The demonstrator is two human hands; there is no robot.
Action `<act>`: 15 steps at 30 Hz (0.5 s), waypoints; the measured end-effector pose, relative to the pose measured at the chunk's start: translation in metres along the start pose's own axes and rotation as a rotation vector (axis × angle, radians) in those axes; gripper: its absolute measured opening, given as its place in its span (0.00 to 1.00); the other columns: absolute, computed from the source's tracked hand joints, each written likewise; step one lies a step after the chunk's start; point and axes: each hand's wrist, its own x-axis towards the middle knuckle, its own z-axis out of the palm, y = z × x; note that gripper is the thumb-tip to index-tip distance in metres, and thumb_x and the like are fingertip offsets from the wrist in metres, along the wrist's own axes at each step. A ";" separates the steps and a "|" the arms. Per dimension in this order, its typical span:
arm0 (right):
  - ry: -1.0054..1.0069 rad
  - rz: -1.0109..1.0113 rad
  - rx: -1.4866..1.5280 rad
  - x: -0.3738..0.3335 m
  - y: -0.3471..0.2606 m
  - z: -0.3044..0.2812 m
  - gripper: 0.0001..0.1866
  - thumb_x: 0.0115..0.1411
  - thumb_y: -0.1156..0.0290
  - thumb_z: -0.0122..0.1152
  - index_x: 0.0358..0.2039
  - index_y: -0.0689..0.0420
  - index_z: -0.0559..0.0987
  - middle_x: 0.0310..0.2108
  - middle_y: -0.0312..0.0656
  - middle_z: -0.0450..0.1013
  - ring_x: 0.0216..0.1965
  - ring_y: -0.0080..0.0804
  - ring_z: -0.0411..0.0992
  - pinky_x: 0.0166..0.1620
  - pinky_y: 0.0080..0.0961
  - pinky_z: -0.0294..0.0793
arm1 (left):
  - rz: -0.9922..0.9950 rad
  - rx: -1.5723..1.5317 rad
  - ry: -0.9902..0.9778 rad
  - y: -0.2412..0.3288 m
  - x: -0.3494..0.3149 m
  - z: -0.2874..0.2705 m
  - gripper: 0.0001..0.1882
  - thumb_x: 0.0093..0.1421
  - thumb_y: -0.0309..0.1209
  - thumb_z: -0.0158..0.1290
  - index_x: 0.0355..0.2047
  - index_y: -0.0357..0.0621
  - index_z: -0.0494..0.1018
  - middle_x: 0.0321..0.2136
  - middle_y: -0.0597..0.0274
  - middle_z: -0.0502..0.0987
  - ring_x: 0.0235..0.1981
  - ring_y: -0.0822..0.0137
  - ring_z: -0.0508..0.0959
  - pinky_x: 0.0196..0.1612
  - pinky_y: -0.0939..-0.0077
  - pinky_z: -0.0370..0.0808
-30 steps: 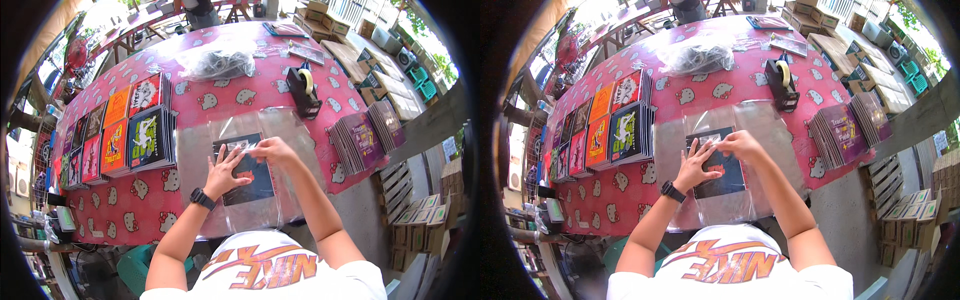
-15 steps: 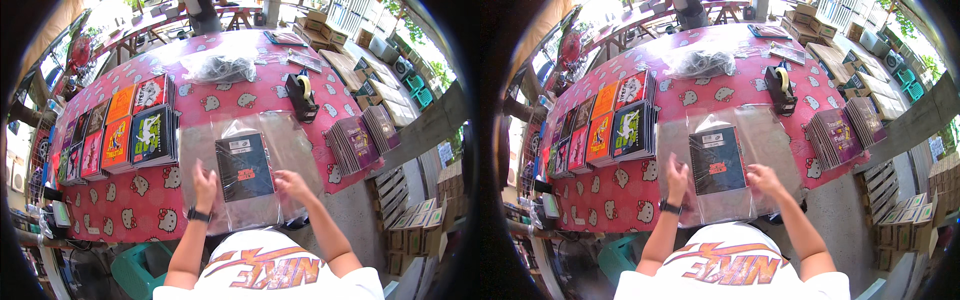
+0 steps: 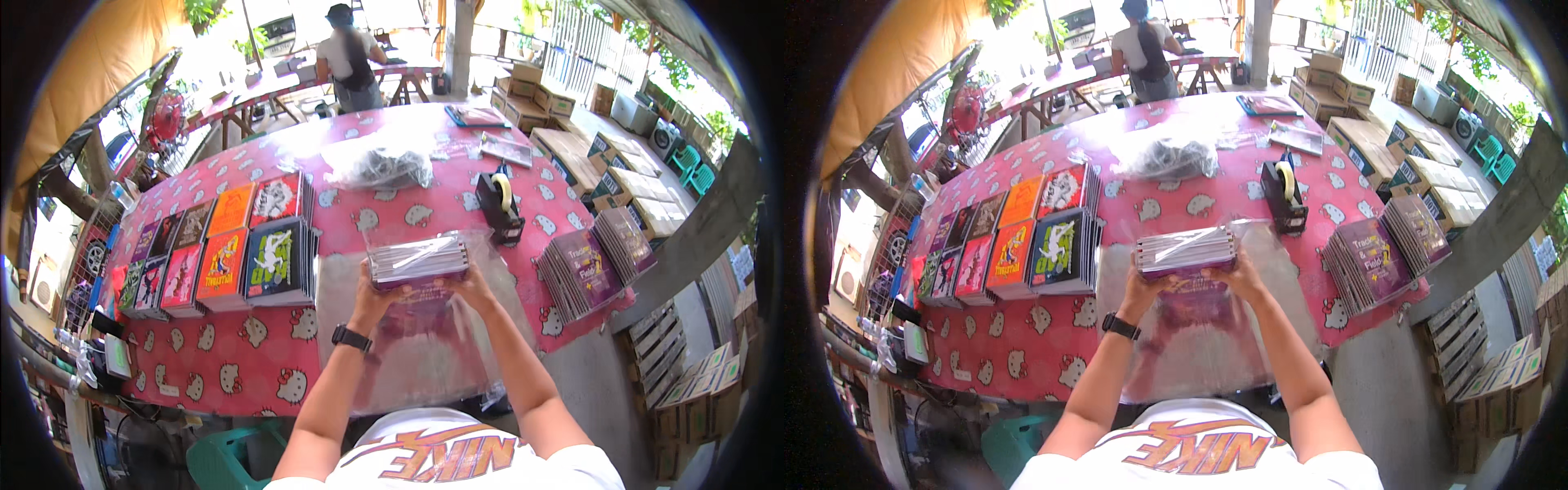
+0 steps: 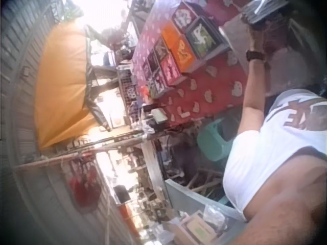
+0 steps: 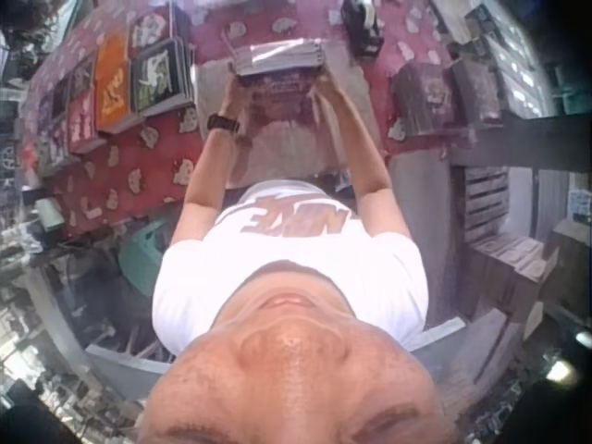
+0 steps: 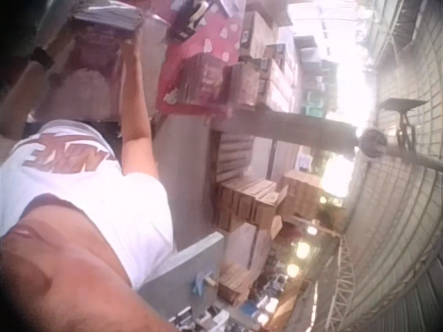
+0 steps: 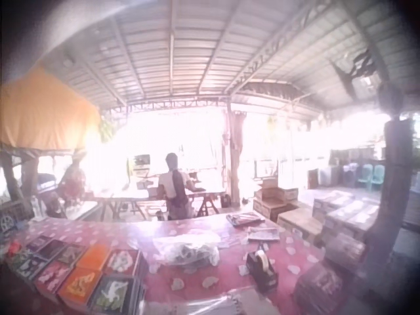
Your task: The person places stacks of notebooks into plastic bags, seals them using adhesive tape, and places the packaged notebooks onto a growing pile.
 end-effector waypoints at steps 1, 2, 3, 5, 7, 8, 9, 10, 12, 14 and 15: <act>0.001 -0.032 -0.007 0.005 -0.003 0.001 0.43 0.42 0.75 0.72 0.56 0.59 0.56 0.46 0.37 0.66 0.47 0.27 0.65 0.53 0.26 0.64 | 0.000 -0.077 -0.020 0.016 0.006 0.005 0.44 0.35 0.35 0.71 0.49 0.39 0.57 0.42 0.58 0.70 0.44 0.67 0.71 0.46 0.72 0.71; 0.008 -0.171 0.035 0.006 -0.009 0.010 0.43 0.42 0.75 0.73 0.56 0.59 0.56 0.46 0.37 0.66 0.47 0.27 0.65 0.52 0.26 0.65 | 0.021 -0.146 -0.039 0.036 0.015 0.004 0.43 0.36 0.33 0.71 0.49 0.39 0.57 0.42 0.58 0.70 0.44 0.68 0.71 0.47 0.72 0.71; 0.014 -0.292 0.084 0.006 -0.016 0.019 0.43 0.41 0.74 0.73 0.55 0.59 0.56 0.46 0.37 0.66 0.46 0.26 0.65 0.51 0.26 0.65 | 0.086 -0.045 -0.041 0.048 0.017 -0.003 0.43 0.36 0.31 0.70 0.49 0.39 0.56 0.42 0.58 0.70 0.44 0.67 0.72 0.49 0.71 0.70; 0.002 -0.218 0.083 -0.012 -0.021 0.028 0.43 0.41 0.74 0.73 0.55 0.58 0.57 0.47 0.37 0.65 0.47 0.27 0.64 0.51 0.25 0.64 | -0.143 -0.189 -0.106 0.051 0.000 -0.015 0.42 0.36 0.30 0.70 0.49 0.39 0.56 0.43 0.57 0.70 0.45 0.67 0.72 0.50 0.71 0.70; -0.056 -0.282 -0.007 -0.022 -0.022 0.033 0.46 0.39 0.72 0.74 0.56 0.58 0.56 0.50 0.38 0.62 0.52 0.27 0.60 0.54 0.25 0.60 | -0.159 -0.201 -0.122 0.045 -0.021 -0.021 0.45 0.36 0.29 0.70 0.51 0.39 0.55 0.45 0.56 0.68 0.47 0.66 0.70 0.50 0.70 0.69; -0.099 -0.313 -0.193 -0.024 -0.014 0.026 0.52 0.36 0.69 0.76 0.59 0.56 0.54 0.55 0.41 0.58 0.58 0.30 0.54 0.57 0.29 0.56 | -0.138 -0.210 -0.146 0.045 -0.024 -0.021 0.47 0.35 0.28 0.70 0.53 0.39 0.53 0.47 0.56 0.67 0.49 0.65 0.69 0.51 0.70 0.69; -0.095 -0.313 -0.191 -0.026 -0.014 0.020 0.52 0.36 0.69 0.76 0.59 0.56 0.54 0.55 0.41 0.58 0.58 0.30 0.54 0.57 0.29 0.56 | -0.141 -0.208 -0.150 0.046 -0.025 -0.022 0.47 0.35 0.28 0.70 0.53 0.39 0.53 0.47 0.56 0.67 0.49 0.65 0.69 0.51 0.70 0.69; -0.157 -0.311 -0.145 -0.026 -0.015 0.020 0.53 0.37 0.66 0.75 0.61 0.55 0.52 0.58 0.42 0.55 0.59 0.32 0.53 0.58 0.31 0.54 | -0.085 -0.216 -0.143 0.049 -0.029 -0.024 0.50 0.35 0.29 0.70 0.55 0.39 0.51 0.50 0.55 0.64 0.52 0.64 0.65 0.53 0.69 0.66; -0.228 -0.307 0.027 -0.027 -0.033 0.014 0.53 0.40 0.60 0.73 0.63 0.53 0.50 0.61 0.44 0.52 0.62 0.36 0.50 0.60 0.35 0.50 | -0.026 -0.159 -0.113 0.063 -0.032 -0.029 0.58 0.35 0.33 0.70 0.61 0.43 0.44 0.57 0.54 0.56 0.60 0.62 0.55 0.61 0.63 0.53; -0.172 -0.321 0.025 -0.018 -0.094 0.019 0.45 0.43 0.58 0.70 0.60 0.53 0.57 0.57 0.46 0.59 0.59 0.38 0.56 0.58 0.36 0.54 | 0.401 0.106 -0.077 0.100 -0.011 -0.043 0.57 0.35 0.39 0.70 0.61 0.45 0.46 0.60 0.52 0.52 0.61 0.59 0.53 0.63 0.60 0.44; -0.070 -0.316 -0.128 -0.019 -0.126 0.015 0.38 0.45 0.58 0.68 0.56 0.54 0.65 0.52 0.48 0.67 0.55 0.39 0.64 0.55 0.34 0.60 | 0.445 0.350 -0.114 0.131 -0.001 -0.033 0.50 0.36 0.39 0.69 0.58 0.47 0.54 0.57 0.53 0.57 0.60 0.59 0.56 0.63 0.56 0.43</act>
